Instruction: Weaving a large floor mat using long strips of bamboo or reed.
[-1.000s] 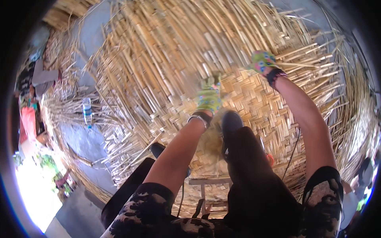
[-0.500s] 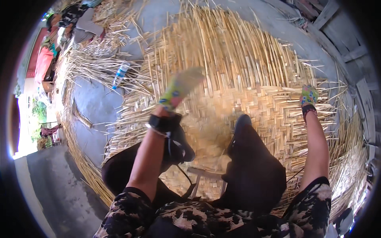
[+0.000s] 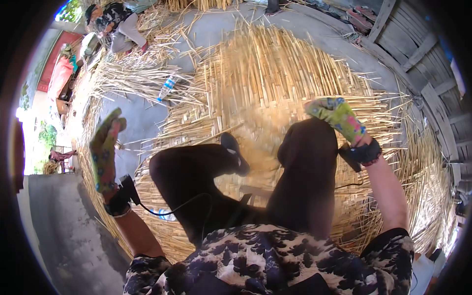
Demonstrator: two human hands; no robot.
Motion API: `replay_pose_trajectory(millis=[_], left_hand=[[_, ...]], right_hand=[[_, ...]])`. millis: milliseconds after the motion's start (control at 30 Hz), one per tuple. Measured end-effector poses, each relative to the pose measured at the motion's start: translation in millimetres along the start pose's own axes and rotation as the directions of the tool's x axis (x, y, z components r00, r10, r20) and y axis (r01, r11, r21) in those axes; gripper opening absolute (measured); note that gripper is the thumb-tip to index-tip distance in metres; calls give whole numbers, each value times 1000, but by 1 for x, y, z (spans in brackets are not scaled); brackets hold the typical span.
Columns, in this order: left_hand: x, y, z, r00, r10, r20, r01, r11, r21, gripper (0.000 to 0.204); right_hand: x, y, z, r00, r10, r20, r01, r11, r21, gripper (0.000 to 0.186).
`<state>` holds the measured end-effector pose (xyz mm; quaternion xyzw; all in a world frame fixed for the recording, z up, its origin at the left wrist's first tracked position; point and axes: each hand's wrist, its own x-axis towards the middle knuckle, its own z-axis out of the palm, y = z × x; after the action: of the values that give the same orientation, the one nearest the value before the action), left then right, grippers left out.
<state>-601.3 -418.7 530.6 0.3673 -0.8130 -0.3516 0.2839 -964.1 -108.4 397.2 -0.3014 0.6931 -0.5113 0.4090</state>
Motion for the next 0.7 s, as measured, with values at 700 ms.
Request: replay_pose_trajectory(millis=[700], left_hand=[[-156,-324,175,802,-550,232,583,636,-506,30]], right_hand=[[-75,8,37,954,-215,-209,265,930,256,27]])
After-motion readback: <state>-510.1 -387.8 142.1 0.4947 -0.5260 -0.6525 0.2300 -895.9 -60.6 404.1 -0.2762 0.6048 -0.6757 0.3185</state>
